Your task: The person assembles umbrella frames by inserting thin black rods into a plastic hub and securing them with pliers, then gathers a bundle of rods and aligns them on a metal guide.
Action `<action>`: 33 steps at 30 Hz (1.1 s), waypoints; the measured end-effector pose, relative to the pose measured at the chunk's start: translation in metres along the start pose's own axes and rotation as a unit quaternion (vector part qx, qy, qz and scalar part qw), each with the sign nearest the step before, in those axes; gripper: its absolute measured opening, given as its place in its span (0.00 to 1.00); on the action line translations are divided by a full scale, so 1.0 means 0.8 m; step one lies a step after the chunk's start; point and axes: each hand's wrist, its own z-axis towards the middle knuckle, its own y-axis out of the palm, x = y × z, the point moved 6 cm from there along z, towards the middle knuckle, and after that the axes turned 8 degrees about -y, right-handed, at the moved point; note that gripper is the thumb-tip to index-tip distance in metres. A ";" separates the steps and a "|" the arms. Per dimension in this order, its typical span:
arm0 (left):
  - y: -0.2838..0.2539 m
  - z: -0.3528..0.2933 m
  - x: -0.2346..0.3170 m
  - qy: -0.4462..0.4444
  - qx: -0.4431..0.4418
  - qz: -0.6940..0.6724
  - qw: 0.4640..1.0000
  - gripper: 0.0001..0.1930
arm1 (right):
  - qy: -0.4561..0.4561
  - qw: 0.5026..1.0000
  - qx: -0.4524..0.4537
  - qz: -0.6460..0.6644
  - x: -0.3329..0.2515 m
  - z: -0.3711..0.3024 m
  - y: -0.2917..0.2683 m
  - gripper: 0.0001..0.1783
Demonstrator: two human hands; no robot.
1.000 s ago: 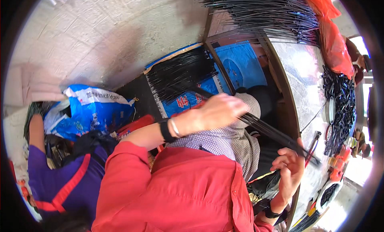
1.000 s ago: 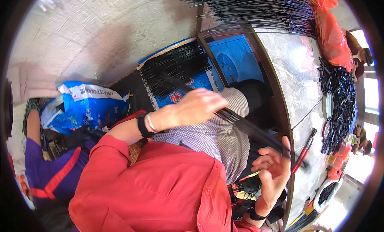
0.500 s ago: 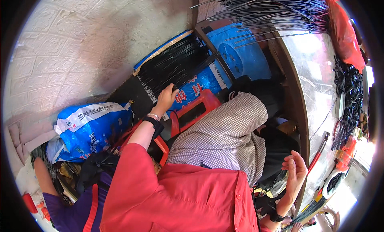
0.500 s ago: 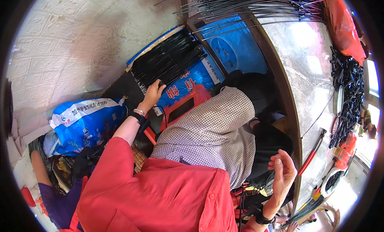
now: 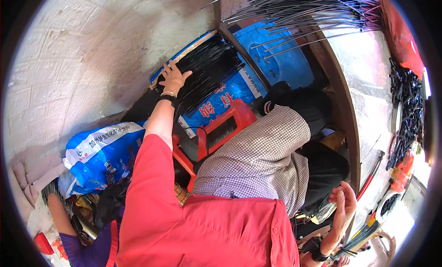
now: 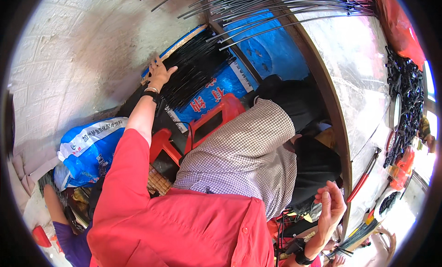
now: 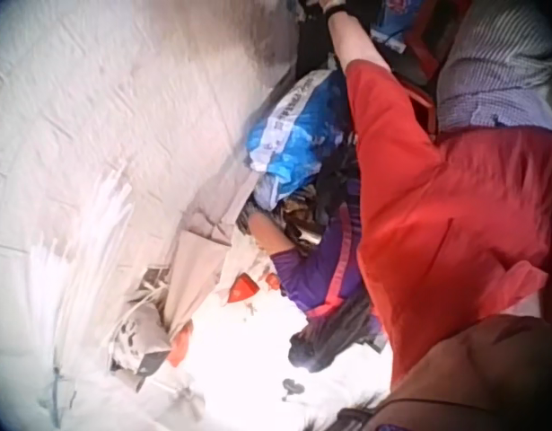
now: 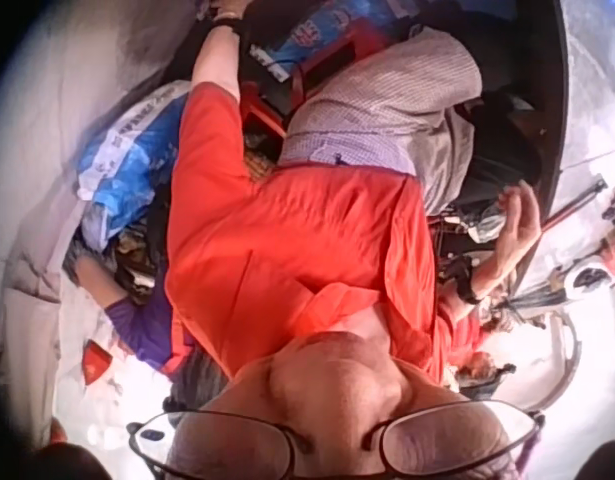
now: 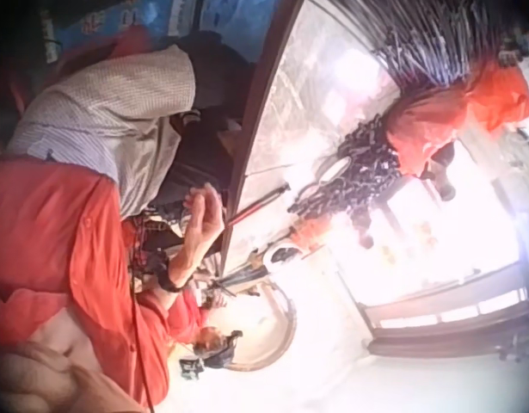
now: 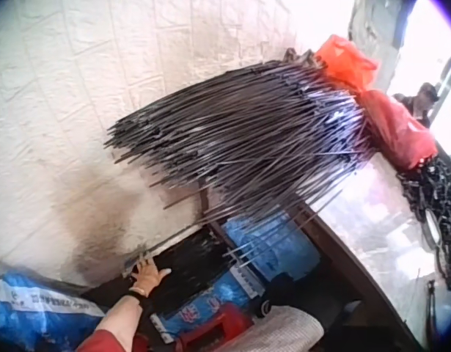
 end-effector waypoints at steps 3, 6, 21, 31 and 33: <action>0.046 0.019 -0.027 0.017 -0.082 -0.075 0.994 0.40 | 0.004 1.000 0.020 -0.005 0.010 -0.005 -0.010 0.15; 0.052 -0.027 -0.041 0.058 -0.146 -0.124 0.980 0.27 | 0.001 1.000 0.021 0.003 0.013 -0.005 -0.009 0.15; -0.219 -0.297 0.074 0.356 -0.178 -0.296 0.868 0.14 | -0.090 0.992 -0.016 0.091 -0.038 0.006 -0.008 0.13; -0.391 -0.345 0.317 0.583 0.306 -0.097 0.746 0.34 | -0.244 0.963 -0.083 0.075 -0.070 0.017 -0.016 0.12; -0.400 -0.313 0.347 0.528 0.343 -0.038 0.776 0.32 | -0.247 0.962 -0.082 0.077 -0.057 0.019 -0.028 0.12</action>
